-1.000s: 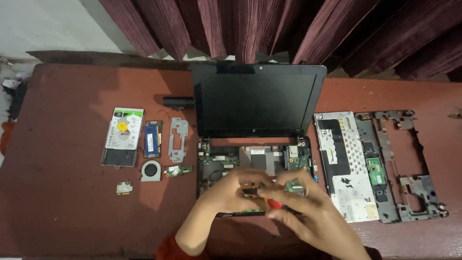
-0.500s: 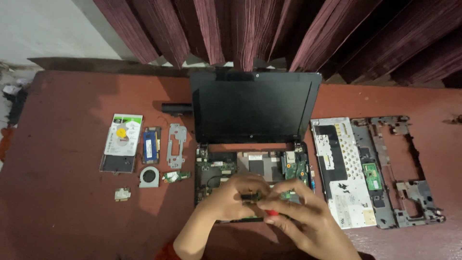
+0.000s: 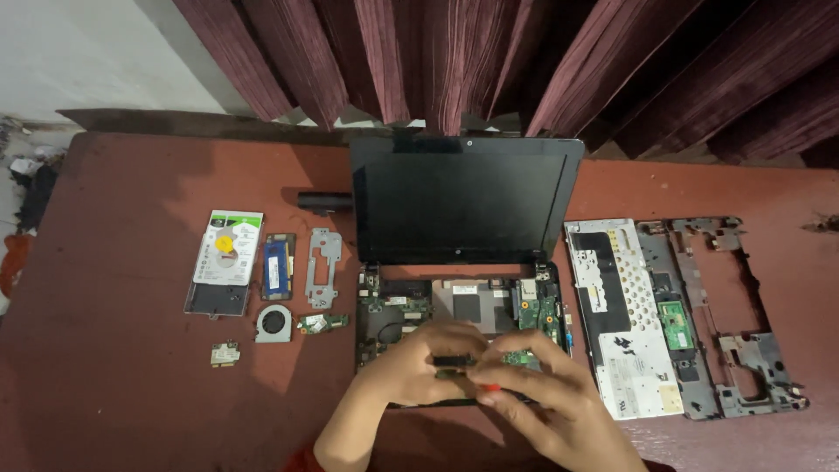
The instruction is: Disassembling and manipulating internal components of a laptop using a screwdriver.
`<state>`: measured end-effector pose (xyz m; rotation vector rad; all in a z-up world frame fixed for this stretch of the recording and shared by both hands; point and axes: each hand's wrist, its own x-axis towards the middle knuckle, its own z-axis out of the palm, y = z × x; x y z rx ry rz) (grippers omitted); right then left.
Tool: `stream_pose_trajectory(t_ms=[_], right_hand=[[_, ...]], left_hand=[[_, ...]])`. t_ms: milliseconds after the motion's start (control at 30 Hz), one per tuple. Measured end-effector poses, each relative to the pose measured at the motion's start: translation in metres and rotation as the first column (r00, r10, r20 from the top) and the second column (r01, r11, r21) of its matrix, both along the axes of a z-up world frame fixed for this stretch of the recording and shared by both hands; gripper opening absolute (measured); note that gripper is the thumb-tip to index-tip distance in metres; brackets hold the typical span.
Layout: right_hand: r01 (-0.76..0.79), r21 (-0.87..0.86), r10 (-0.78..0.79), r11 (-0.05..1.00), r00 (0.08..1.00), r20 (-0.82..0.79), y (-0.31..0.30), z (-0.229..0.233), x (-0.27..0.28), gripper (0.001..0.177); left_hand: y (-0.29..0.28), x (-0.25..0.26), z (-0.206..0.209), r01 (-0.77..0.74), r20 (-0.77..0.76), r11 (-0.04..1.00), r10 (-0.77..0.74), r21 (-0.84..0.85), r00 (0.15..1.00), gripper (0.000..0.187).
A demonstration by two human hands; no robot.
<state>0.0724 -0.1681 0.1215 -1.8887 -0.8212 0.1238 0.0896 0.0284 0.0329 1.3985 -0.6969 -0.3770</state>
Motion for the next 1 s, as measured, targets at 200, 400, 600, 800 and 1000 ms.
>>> stream_pose_trajectory(t_ms=[200, 400, 600, 800, 1000], right_hand=[[0.046, 0.031, -0.045, 0.998, 0.999, -0.030, 0.001, 0.000, -0.001, 0.036], [0.089, -0.076, -0.081, 0.993, 0.992, 0.102, -0.002, -0.009, -0.002, 0.029], [0.134, -0.129, -0.133, 0.983, 0.991, 0.017, -0.008, -0.011, -0.005, 0.042], [0.089, -0.062, -0.081, 0.994, 0.989, 0.122, -0.002, -0.013, -0.004, 0.031], [0.061, -0.106, -0.059, 0.992, 0.998, 0.021, -0.010, -0.006, -0.007, 0.045]], left_hand=[[0.006, 0.000, 0.001, 0.063, 0.032, 0.991, -0.059, -0.116, 0.998, 0.018], [0.001, 0.000, 0.004, -0.058, 0.004, 0.996, 0.059, -0.061, 0.998, 0.021], [0.004, -0.003, 0.002, 0.008, -0.045, 0.997, -0.005, 0.072, 0.999, 0.030], [-0.004, -0.001, -0.008, -0.136, 0.141, 0.974, 0.111, 0.182, 0.984, 0.020], [0.003, -0.002, -0.007, 0.025, 0.024, 1.000, -0.025, -0.008, 0.999, 0.026]])
